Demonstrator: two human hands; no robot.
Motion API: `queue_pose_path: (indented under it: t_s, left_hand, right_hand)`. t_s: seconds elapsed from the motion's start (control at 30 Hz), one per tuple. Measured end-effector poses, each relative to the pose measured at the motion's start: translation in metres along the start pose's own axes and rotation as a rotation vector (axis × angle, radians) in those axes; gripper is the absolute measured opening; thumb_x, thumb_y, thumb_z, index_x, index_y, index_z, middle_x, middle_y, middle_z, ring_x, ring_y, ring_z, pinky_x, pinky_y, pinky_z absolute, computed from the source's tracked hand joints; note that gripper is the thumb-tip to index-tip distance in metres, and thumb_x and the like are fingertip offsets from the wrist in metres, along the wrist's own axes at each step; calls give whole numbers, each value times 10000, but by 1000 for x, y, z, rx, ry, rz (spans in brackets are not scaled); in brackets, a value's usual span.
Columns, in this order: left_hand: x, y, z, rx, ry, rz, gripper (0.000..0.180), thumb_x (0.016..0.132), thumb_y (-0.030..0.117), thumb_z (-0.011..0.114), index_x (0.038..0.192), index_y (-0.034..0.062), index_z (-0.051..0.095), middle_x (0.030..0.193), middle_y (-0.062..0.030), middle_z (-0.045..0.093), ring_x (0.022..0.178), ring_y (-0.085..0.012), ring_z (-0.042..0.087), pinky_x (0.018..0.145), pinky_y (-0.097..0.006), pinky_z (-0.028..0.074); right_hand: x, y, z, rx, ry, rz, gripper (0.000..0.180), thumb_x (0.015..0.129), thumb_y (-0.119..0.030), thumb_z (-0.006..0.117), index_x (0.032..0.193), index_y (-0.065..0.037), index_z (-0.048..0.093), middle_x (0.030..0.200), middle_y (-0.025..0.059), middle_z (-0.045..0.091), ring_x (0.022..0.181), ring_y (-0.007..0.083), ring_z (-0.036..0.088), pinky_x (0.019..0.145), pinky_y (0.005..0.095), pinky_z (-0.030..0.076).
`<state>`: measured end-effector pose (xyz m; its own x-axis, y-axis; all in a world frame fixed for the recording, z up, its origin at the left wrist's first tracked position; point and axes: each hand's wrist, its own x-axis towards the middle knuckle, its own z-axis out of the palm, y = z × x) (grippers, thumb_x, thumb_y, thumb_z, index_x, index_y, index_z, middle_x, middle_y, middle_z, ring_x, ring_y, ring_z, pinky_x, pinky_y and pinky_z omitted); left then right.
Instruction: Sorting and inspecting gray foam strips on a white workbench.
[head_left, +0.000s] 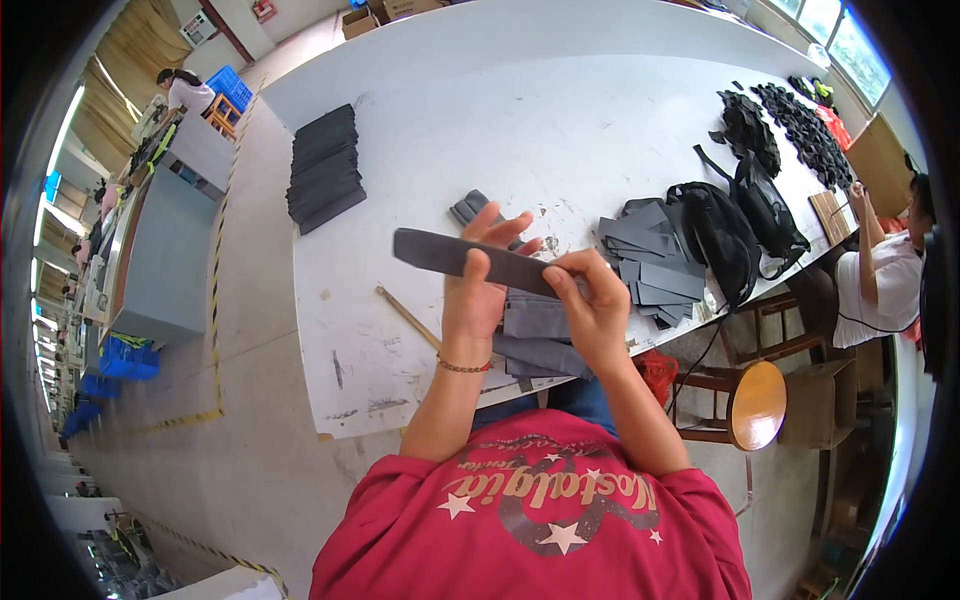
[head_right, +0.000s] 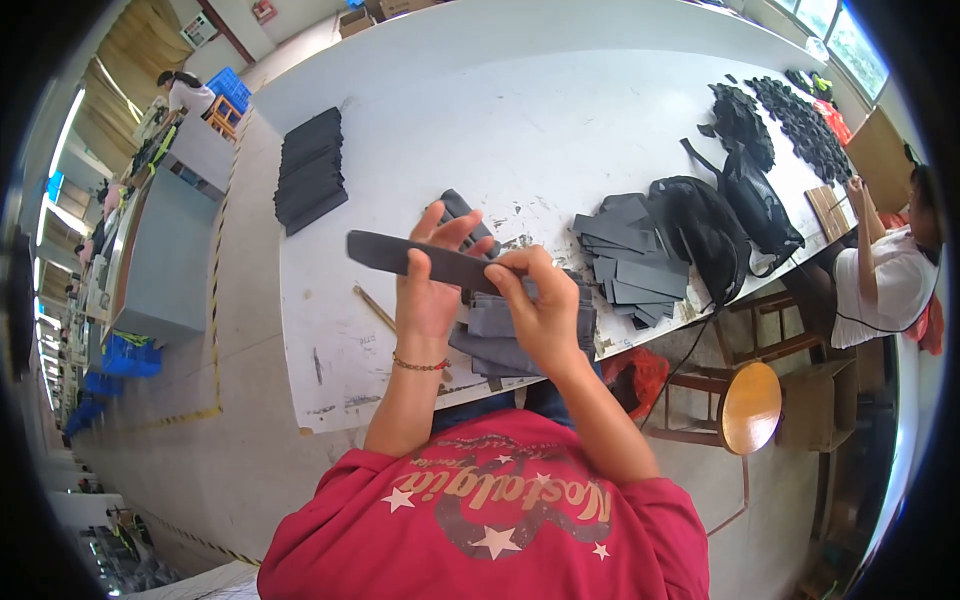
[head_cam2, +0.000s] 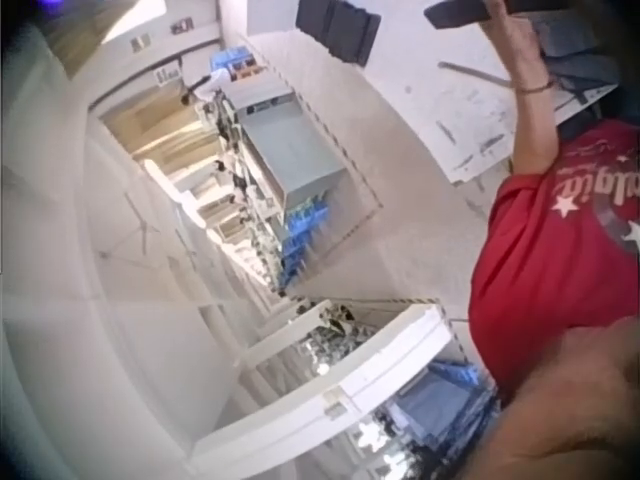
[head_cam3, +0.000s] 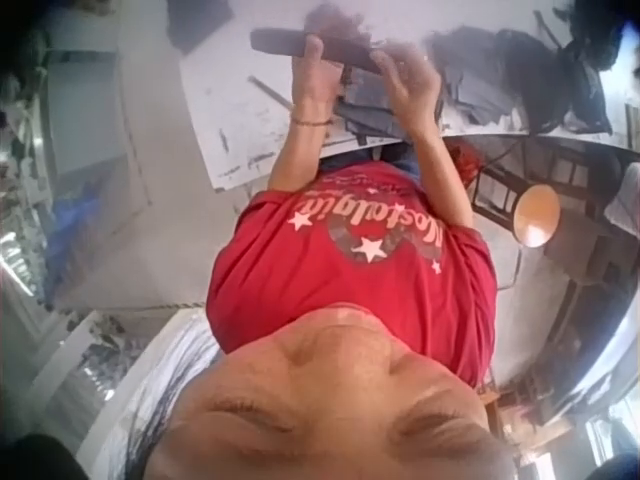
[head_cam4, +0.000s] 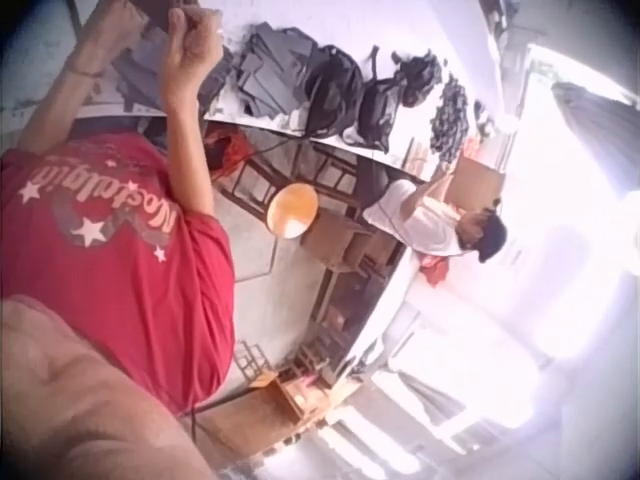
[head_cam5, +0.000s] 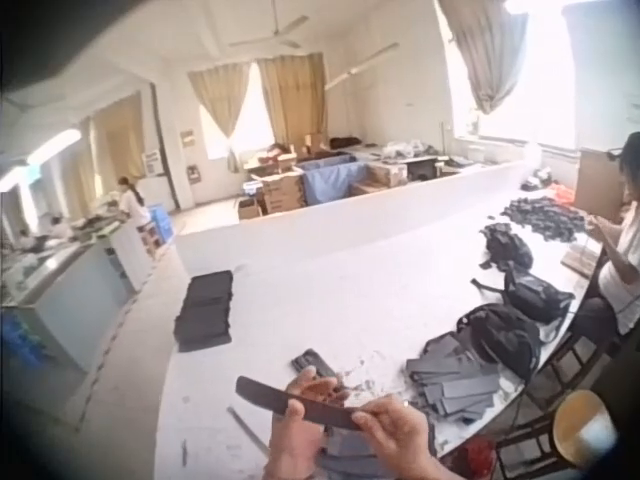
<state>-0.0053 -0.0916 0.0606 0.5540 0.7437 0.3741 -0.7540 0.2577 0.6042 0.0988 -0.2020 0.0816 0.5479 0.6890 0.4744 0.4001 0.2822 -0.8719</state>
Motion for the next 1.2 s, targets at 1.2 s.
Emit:
queue_pose_path:
  t_s: [1.2]
  left_hand:
    - [51, -75, -165, 1118, 584, -594, 178, 831, 112, 719, 920, -32, 665, 713, -74, 675, 550, -141, 653, 448, -264, 498]
  right_hand:
    - [23, 160, -150, -895, -55, 58, 191, 872, -148, 678, 1029, -40, 675, 941, 129, 659, 874, 305, 632, 750, 401, 496]
